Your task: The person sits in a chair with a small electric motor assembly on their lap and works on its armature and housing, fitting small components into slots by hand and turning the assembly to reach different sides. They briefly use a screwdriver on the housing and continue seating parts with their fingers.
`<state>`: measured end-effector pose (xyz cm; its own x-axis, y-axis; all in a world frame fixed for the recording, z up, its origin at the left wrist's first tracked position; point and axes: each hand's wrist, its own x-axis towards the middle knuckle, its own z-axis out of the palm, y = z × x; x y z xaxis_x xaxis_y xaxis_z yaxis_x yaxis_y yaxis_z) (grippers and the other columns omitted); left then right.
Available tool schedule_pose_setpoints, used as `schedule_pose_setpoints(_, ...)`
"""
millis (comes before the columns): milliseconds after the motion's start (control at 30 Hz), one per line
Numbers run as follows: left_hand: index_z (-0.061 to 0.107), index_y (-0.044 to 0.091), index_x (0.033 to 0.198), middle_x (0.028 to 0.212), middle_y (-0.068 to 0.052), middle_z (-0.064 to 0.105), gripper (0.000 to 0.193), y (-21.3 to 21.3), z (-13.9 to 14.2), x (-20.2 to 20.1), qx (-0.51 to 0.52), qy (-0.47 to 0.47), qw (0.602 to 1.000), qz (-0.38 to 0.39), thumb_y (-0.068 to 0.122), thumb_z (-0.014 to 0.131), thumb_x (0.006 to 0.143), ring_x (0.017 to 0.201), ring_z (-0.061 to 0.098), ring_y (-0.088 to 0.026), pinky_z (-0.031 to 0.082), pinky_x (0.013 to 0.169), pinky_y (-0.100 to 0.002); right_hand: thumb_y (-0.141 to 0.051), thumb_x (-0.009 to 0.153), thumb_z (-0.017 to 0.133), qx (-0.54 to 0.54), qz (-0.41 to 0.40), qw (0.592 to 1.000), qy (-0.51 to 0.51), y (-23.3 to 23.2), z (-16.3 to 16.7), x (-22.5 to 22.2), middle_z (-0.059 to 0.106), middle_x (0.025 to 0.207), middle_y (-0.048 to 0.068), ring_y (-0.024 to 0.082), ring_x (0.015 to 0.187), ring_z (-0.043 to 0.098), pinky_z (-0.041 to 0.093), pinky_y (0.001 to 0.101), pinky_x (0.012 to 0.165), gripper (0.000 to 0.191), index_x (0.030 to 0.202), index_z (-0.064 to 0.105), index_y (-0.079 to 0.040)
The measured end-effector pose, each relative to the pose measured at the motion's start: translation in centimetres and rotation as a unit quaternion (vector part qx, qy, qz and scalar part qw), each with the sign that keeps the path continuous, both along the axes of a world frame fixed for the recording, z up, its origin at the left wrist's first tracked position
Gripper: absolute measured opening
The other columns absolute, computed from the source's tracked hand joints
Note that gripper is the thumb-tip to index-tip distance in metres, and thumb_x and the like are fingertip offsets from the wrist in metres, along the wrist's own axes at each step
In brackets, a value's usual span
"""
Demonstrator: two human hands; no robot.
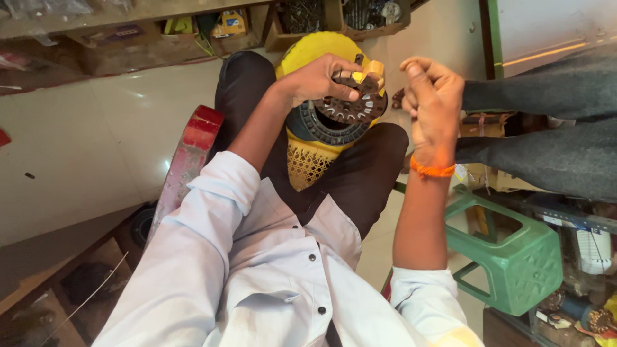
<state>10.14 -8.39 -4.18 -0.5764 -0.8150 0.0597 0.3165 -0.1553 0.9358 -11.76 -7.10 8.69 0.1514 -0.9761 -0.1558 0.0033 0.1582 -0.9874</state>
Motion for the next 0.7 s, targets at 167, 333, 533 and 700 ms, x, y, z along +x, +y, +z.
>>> schedule_pose_setpoints(167,0.068,-0.001,0.130,0.108,-0.001,0.076,0.044,0.2,-0.1,-0.1,0.045,0.008,0.999,0.002,0.005,0.080,0.088,0.095,0.068,-0.008,0.056,0.091,-0.028,-0.011,0.102,0.069,-0.059,-0.044,0.986,0.153,7.1,-1.0,1.1,0.053,0.072,-0.005,0.003,0.057,0.039,0.028,0.0218,0.051,0.015,0.103,0.074,0.003)
schedule_pose_setpoints(333,0.069,0.001,0.130,0.110,0.000,0.077,0.042,0.1,-0.2,-0.1,0.020,-0.001,1.000,-0.003,0.005,0.080,0.089,0.098,0.069,-0.008,0.056,0.093,-0.027,-0.001,0.097,0.069,-0.196,0.019,0.918,0.344,12.1,-4.4,3.6,0.072,0.087,0.010,0.018,0.074,0.065,0.052,0.0295,0.068,0.009,0.104,0.074,0.001)
schedule_pose_setpoints(533,0.058,0.009,0.139,0.132,-0.007,0.061,0.061,2.4,2.7,0.7,-0.222,-0.100,0.953,0.179,0.008,0.083,0.083,0.125,0.055,-0.022,0.042,0.107,-0.037,0.004,0.096,0.068,-0.274,0.024,0.894,0.354,12.3,-6.0,3.7,0.074,0.094,0.016,0.027,0.083,0.073,0.057,0.0338,0.074,0.009,0.104,0.071,0.002)
schedule_pose_setpoints(700,0.072,0.016,0.124,0.131,-0.003,0.062,0.037,8.9,4.0,-0.1,-0.458,-0.283,0.771,0.340,0.007,0.083,0.090,0.127,0.053,-0.027,0.040,0.107,-0.043,0.008,0.091,0.067,-0.288,0.051,0.888,0.354,13.0,-3.9,2.9,0.072,0.090,0.014,0.026,0.081,0.073,0.056,0.0344,0.075,0.016,0.105,0.072,0.002)
